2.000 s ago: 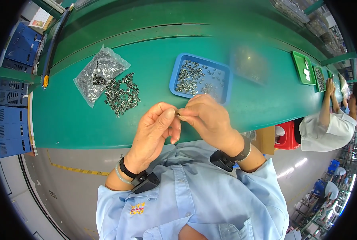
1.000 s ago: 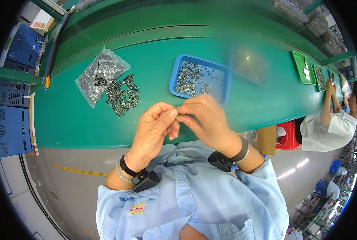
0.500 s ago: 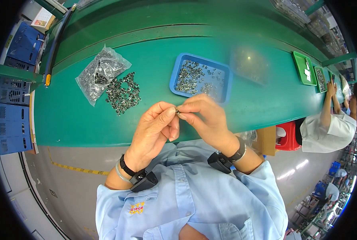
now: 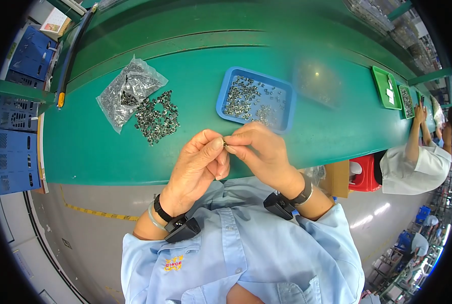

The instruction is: The person picks up a small metal component from a blue tray and joins it with another piece from a pile on the table. After pressing the parts together by hand, the person places the assembled unit into a separate blue tray and repeats the process.

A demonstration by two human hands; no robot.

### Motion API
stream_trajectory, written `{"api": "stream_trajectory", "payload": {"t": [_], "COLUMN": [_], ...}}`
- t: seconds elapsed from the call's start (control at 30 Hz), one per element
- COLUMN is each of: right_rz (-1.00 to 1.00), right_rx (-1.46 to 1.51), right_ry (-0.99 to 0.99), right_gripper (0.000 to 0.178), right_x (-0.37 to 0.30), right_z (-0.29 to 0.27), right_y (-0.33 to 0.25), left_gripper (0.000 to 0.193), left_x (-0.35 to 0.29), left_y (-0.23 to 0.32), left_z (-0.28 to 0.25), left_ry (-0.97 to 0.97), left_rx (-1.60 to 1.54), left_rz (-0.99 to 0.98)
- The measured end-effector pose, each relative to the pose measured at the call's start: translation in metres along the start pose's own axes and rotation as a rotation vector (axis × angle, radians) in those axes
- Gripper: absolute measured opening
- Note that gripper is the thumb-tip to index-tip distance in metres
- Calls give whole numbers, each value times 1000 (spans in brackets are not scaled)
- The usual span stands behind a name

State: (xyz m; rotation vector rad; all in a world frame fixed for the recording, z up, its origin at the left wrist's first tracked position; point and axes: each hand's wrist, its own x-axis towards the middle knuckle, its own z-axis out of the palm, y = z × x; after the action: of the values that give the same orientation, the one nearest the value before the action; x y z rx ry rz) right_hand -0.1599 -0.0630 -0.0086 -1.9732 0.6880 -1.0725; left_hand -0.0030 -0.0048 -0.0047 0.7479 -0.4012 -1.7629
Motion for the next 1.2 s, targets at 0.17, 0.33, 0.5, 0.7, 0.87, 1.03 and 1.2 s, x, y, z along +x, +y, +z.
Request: {"api": "stream_trajectory", "payload": {"t": [0.17, 0.33, 0.5, 0.7, 0.87, 1.03, 1.2], "right_rz": [28, 35, 28, 34, 50, 76, 78], "right_rx": [-10, 51, 38, 32, 23, 30, 18], "right_ry": [-36, -10, -23, -23, -16, 1, 1], "right_gripper": [12, 12, 12, 12, 13, 13, 14], "right_x": [0, 1, 0, 0, 0, -2, -3], "right_z": [-3, -3, -4, -5, -4, -3, -3], "right_y": [-1, -1, -1, -3, -5, -6, -3], "left_gripper": [19, 24, 23, 20, 18, 18, 19], "left_x": [-1, -2, -2, -2, -1, -2, -1], "left_y": [3, 4, 4, 3, 2, 4, 4], "left_z": [0, 2, 1, 4, 3, 5, 5], "left_ry": [-4, -23, -38, -27, -22, -6, 7], "left_rx": [-19, -4, 7, -45, -28, 55, 77], "left_rz": [-31, -41, -62, -63, -44, -31, -35]}}
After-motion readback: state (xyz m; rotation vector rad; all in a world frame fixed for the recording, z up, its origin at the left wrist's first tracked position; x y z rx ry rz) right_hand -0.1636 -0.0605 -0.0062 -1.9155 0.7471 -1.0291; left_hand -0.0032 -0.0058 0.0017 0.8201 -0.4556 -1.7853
